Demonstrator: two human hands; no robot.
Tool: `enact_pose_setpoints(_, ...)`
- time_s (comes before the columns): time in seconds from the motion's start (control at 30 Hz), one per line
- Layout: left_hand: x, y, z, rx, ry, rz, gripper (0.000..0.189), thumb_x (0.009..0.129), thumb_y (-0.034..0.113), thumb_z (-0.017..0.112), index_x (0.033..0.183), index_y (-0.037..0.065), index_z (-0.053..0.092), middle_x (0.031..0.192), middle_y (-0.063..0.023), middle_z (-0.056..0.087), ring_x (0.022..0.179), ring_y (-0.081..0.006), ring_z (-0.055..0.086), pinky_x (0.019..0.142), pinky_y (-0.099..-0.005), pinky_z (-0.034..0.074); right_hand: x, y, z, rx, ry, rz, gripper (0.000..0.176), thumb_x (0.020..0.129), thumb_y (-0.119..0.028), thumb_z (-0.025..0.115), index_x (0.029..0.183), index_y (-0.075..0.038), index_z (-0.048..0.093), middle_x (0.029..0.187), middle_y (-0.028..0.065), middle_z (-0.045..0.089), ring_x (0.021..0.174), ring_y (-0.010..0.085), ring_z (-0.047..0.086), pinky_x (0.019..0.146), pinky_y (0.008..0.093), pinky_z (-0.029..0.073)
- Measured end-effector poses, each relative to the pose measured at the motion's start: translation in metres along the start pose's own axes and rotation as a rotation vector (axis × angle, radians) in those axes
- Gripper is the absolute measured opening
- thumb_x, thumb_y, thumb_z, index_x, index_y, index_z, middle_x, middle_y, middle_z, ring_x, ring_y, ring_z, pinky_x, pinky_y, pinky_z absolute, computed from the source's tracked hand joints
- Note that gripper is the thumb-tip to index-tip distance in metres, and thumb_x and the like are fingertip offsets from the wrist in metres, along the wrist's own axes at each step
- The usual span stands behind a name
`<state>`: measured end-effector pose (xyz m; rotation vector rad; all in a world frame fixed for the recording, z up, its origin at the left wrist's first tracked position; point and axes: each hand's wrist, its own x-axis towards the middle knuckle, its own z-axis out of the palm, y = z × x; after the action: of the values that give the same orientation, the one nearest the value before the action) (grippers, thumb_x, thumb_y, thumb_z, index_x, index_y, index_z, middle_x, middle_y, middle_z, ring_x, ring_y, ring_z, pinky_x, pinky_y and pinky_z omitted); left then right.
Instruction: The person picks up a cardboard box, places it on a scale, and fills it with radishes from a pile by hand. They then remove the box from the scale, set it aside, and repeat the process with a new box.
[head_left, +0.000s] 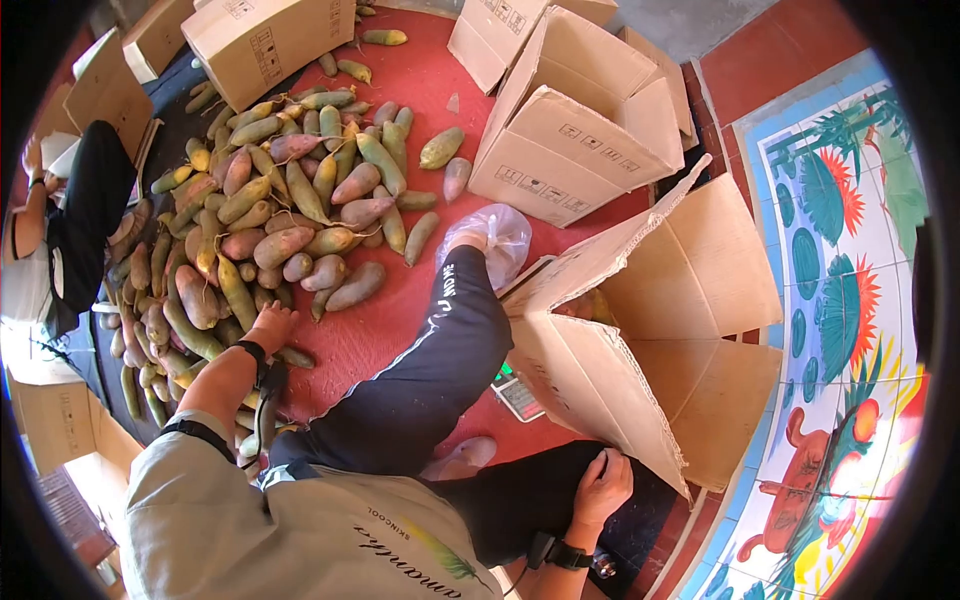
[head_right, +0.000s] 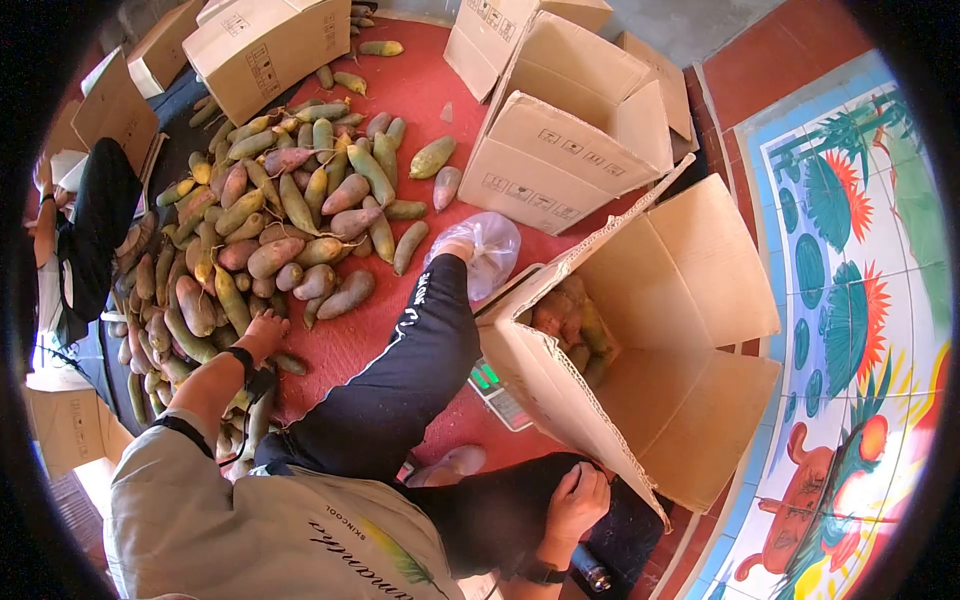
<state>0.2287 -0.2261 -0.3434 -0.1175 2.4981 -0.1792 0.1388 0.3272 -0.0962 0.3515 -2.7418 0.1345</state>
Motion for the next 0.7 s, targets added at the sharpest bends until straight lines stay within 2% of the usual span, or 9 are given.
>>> enact_pose_setpoints(0.13, -0.004, -0.016, -0.019, -0.012, 0.040, 0.000, 0.038, 0.073, 0.014, 0.066, 0.109, 0.010, 0.052, 0.107, -0.0100, 0.059, 0.107, -0.0294, 0.054, 0.089, -0.0378, 0.044, 0.002, -0.004, -0.001, 0.012, 0.012, 0.000, 0.006, 0.081, -0.007, 0.057, 0.085, -0.001, 0.057, 0.075, 0.0144, 0.055, 0.069, 0.0344, 0.054, 0.062, 0.0434, 0.044)
enact_pose_setpoints(0.2, -0.008, -0.016, -0.037, -0.334, 0.151, -0.078, 0.037, 0.079, 0.016, 0.063, 0.112, 0.006, 0.051, 0.104, -0.0158, 0.061, 0.100, -0.0312, 0.059, 0.086, -0.0365, 0.047, 0.002, -0.004, -0.001, 0.020, 0.024, -0.003, 0.006, 0.081, -0.007, 0.057, 0.085, -0.001, 0.057, 0.075, 0.0144, 0.055, 0.069, 0.0342, 0.055, 0.063, 0.0430, 0.044)
enact_pose_setpoints(0.23, -0.012, -0.013, -0.045, -0.328, 0.154, -0.081, 0.037, 0.079, 0.016, 0.063, 0.112, 0.006, 0.051, 0.104, -0.0158, 0.061, 0.100, -0.0312, 0.059, 0.086, -0.0365, 0.047, 0.002, -0.003, 0.000, 0.024, 0.027, -0.005, 0.006, 0.081, -0.007, 0.057, 0.084, -0.001, 0.057, 0.076, 0.0144, 0.056, 0.069, 0.0340, 0.055, 0.063, 0.0430, 0.044)
enact_pose_setpoints(0.3, -0.019, -0.003, -0.061, -0.801, 0.271, -0.147, 0.038, 0.080, 0.017, 0.064, 0.112, 0.002, 0.049, 0.103, -0.0212, 0.060, 0.100, -0.0352, 0.058, 0.085, -0.0393, 0.046, 0.002, -0.003, 0.000, 0.031, 0.036, -0.006, 0.006, 0.081, -0.007, 0.057, 0.084, -0.001, 0.057, 0.076, 0.0144, 0.056, 0.070, 0.0338, 0.055, 0.063, 0.0429, 0.044)
enact_pose_setpoints(0.43, -0.023, 0.020, -0.062, -1.050, 0.325, -0.007, 0.041, 0.082, 0.021, 0.062, 0.115, 0.000, 0.048, 0.104, -0.0245, 0.060, 0.100, -0.0404, 0.056, 0.084, -0.0415, 0.046, 0.000, -0.001, 0.001, 0.062, 0.070, 0.000, 0.006, 0.080, -0.007, 0.058, 0.083, -0.002, 0.057, 0.074, 0.0140, 0.055, 0.069, 0.0334, 0.055, 0.062, 0.0429, 0.044)
enact_pose_setpoints(0.53, -0.022, 0.040, -0.056, -0.880, 0.218, -0.010, 0.037, 0.083, 0.022, 0.061, 0.112, 0.002, 0.051, 0.101, -0.0232, 0.061, 0.098, -0.0399, 0.057, 0.082, -0.0415, 0.046, -0.003, 0.002, 0.000, 0.072, 0.090, 0.011, 0.006, 0.080, -0.007, 0.059, 0.083, -0.002, 0.057, 0.073, 0.0137, 0.055, 0.068, 0.0332, 0.055, 0.062, 0.0429, 0.044)
enact_pose_setpoints(0.6, -0.013, 0.044, -0.026, -0.863, 0.181, -0.016, 0.034, 0.083, 0.022, 0.060, 0.111, 0.004, 0.054, 0.100, -0.0223, 0.061, 0.097, -0.0387, 0.058, 0.081, -0.0419, 0.047, -0.006, 0.004, 0.001, 0.075, 0.108, 0.016, 0.006, 0.079, -0.007, 0.059, 0.083, -0.002, 0.058, 0.072, 0.0136, 0.055, 0.067, 0.0331, 0.054, 0.061, 0.0429, 0.044)
enact_pose_setpoints(0.67, -0.015, 0.049, -0.022, -0.784, 0.049, -0.070, 0.035, 0.083, 0.020, 0.061, 0.113, 0.005, 0.054, 0.099, -0.0215, 0.061, 0.096, -0.0380, 0.058, 0.081, -0.0423, 0.047, -0.009, 0.007, 0.000, 0.086, 0.110, 0.027, 0.007, 0.079, -0.007, 0.059, 0.083, -0.002, 0.058, 0.072, 0.0136, 0.054, 0.067, 0.0331, 0.054, 0.061, 0.0430, 0.043)
enact_pose_setpoints(0.7, -0.013, 0.048, -0.019, -0.747, 0.091, -0.089, 0.036, 0.079, 0.021, 0.064, 0.108, 0.003, 0.053, 0.097, -0.0195, 0.063, 0.096, -0.0361, 0.059, 0.081, -0.0419, 0.047, -0.010, 0.008, -0.002, 0.083, 0.115, 0.033, 0.007, 0.079, -0.007, 0.059, 0.083, -0.002, 0.058, 0.072, 0.0136, 0.054, 0.067, 0.0331, 0.054, 0.061, 0.0430, 0.043)
